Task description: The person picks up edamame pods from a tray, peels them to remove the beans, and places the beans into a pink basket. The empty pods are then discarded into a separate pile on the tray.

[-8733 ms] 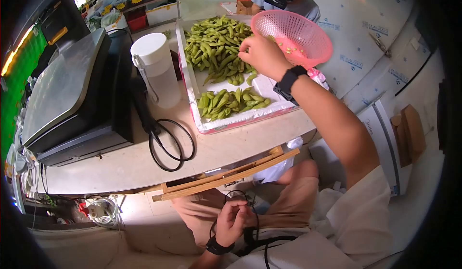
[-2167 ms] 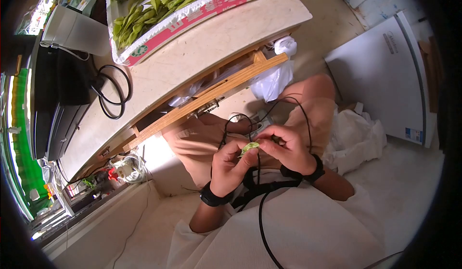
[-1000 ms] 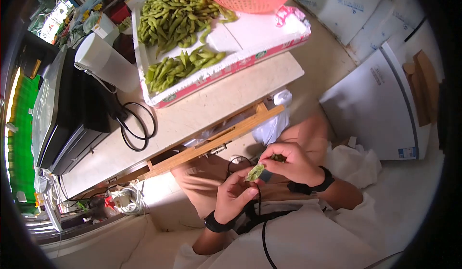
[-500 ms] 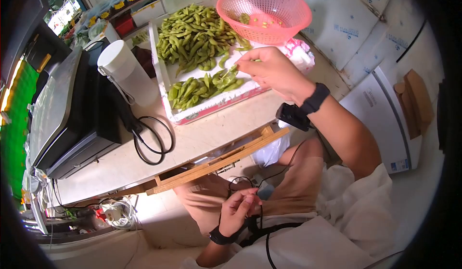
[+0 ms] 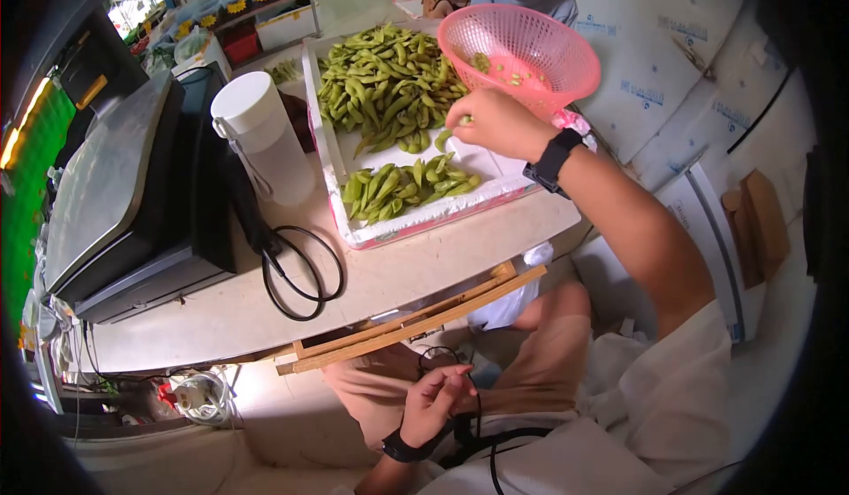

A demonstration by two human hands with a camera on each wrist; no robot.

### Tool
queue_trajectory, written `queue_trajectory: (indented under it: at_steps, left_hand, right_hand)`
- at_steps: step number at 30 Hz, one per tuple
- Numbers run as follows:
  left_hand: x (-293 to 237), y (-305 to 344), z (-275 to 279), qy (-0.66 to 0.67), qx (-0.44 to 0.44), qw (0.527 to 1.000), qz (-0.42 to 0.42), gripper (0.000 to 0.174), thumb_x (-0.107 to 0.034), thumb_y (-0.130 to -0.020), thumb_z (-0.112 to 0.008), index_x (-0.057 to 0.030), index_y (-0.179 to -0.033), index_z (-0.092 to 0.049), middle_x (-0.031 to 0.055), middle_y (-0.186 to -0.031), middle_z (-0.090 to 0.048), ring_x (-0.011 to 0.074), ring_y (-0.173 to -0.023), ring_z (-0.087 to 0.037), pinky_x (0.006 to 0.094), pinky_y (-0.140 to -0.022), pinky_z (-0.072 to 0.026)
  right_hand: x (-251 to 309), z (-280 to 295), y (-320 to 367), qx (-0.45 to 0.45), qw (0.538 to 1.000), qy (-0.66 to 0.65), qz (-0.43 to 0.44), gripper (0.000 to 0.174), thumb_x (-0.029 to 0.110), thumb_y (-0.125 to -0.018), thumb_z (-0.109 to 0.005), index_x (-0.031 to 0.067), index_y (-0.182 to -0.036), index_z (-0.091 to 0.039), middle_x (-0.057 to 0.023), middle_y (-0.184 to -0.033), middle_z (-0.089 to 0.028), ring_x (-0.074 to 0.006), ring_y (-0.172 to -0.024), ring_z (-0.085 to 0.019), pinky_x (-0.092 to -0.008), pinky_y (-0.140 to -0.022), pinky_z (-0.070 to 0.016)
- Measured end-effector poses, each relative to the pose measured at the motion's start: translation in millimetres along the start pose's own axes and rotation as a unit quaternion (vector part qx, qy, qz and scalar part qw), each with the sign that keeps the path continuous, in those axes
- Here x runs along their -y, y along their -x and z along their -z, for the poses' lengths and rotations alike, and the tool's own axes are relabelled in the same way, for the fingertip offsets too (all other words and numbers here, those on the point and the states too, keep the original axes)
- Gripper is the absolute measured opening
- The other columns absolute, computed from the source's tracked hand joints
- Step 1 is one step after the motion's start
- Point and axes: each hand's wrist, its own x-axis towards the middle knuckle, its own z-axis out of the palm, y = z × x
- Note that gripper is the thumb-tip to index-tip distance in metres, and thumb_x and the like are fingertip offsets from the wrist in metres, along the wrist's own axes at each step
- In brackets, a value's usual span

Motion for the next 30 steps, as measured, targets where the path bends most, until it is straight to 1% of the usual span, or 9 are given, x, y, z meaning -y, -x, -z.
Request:
queue_trajectory:
  at_steps: [6, 14, 18, 20, 22, 24, 26, 28, 30]
  left_hand:
    - [-6, 1, -3, -0.003, -0.027, 1.0, 0.001, 0.025, -0.016, -0.095, -0.048, -0.0008, -0.113, -0.058, 0.006, -0.082, -0.064, 0.0047, -0.059, -0.047, 0.0173, -0.052, -0.0369]
    - [-5, 4, 1, -0.007, -0.067, 0.998, -0.015, 0.023, -0.016, -0.095, -0.048, 0.0002, -0.107, -0.06, 0.0059, -0.078, -0.064, 0.005, -0.057, -0.046, 0.0184, -0.051, -0.0367]
    - [-5, 5, 2, -0.003, -0.069, 0.997, -0.021, 0.024, -0.017, -0.095, -0.048, 0.0004, -0.107, -0.06, 0.0059, -0.077, -0.064, 0.0052, -0.057, -0.047, 0.0182, -0.052, -0.0374]
    - [-5, 6, 5, -0.021, -0.039, 0.998, -0.051, 0.025, -0.02, -0.097, -0.048, -0.0022, -0.111, -0.058, 0.0037, -0.086, -0.063, 0.0053, -0.074, -0.055, 0.017, -0.059, -0.0423]
    - [-10, 6, 3, -0.016, -0.041, 0.998, -0.047, 0.024, -0.018, -0.096, -0.049, -0.0017, -0.111, -0.058, 0.0047, -0.088, -0.063, 0.0067, -0.076, -0.056, 0.0184, -0.063, -0.0437]
    - [-5, 5, -1, -0.001, -0.041, 0.996, -0.081, 0.022, -0.008, -0.094, -0.05, 0.0009, -0.113, -0.055, 0.0067, -0.093, -0.062, 0.0114, -0.087, -0.058, 0.0237, -0.074, -0.0465]
    - [-8, 2, -12, 0.013, -0.062, 0.991, -0.117, 0.025, -0.003, -0.092, -0.051, 0.0023, -0.117, -0.051, 0.0074, -0.095, -0.061, 0.0139, -0.091, -0.058, 0.026, -0.079, -0.0465]
    - [-8, 0, -19, -0.006, -0.077, 0.986, -0.148, 0.029, 0.002, -0.09, -0.053, 0.0025, -0.118, -0.049, 0.0096, -0.101, -0.059, 0.0143, -0.092, -0.059, 0.0264, -0.081, -0.047]
    - [-7, -2, -24, -0.011, -0.062, 0.979, -0.193, 0.03, 0.004, -0.089, -0.053, 0.0024, -0.118, -0.049, 0.0104, -0.103, -0.059, 0.0139, -0.092, -0.059, 0.0266, -0.081, -0.0477]
  right_hand:
    - [8, -16, -14, 0.073, 0.983, 0.168, 0.006, 0.02, 0.007, -0.073, -0.059, 0.0019, -0.09, -0.068, -0.0174, -0.085, -0.066, -0.033, -0.083, -0.063, -0.0405, -0.077, -0.0488]
    - [8, -16, -13, 0.044, 0.972, 0.232, 0.017, 0.011, 0.008, -0.072, -0.057, -0.0006, -0.073, -0.063, -0.0188, -0.075, -0.062, -0.0356, -0.074, -0.06, -0.0428, -0.068, -0.0481]
    - [18, 5, 9, -0.02, 0.989, 0.144, 0.007, 0.015, 0.01, -0.071, -0.058, -0.0042, -0.071, -0.062, -0.0207, -0.073, -0.062, -0.0353, -0.069, -0.062, -0.042, -0.065, -0.0478]
    - [33, 17, 31, -0.046, 0.995, -0.086, 0.016, 0.016, 0.012, -0.076, -0.06, -0.0046, -0.075, -0.063, -0.0113, -0.07, -0.063, -0.0245, -0.066, -0.062, -0.037, -0.061, -0.0469]
    - [69, 30, 67, 0.014, 0.964, -0.247, -0.1, 0.017, 0.014, -0.083, -0.061, -0.0021, -0.084, -0.065, -0.0003, -0.068, -0.06, -0.0096, -0.064, -0.056, -0.0271, -0.056, -0.0437]
    - [89, 20, 112, 0.048, 0.887, -0.419, -0.189, 0.016, 0.015, -0.088, -0.059, 0.0008, -0.091, -0.064, 0.0048, -0.07, -0.057, -0.0007, -0.062, -0.047, -0.0184, -0.051, -0.037]
    - [103, 5, 159, 0.112, 0.803, -0.517, -0.276, 0.01, 0.006, -0.085, -0.058, -0.0025, -0.087, -0.062, -0.0074, -0.096, -0.066, -0.0042, -0.07, -0.051, -0.0195, -0.059, -0.0428]
    - [110, -19, 201, 0.14, 0.768, -0.554, -0.288, 0.009, 0.004, -0.086, -0.056, -0.0029, -0.09, -0.062, -0.0087, -0.095, -0.066, -0.0011, -0.063, -0.045, -0.0169, -0.051, -0.0367]
    - [112, -51, 235, 0.107, 0.712, -0.627, -0.295, 0.014, 0.012, -0.091, -0.057, 0.0012, -0.097, -0.064, 0.0074, -0.069, -0.053, 0.0022, -0.054, -0.036, -0.0147, -0.046, -0.0271]
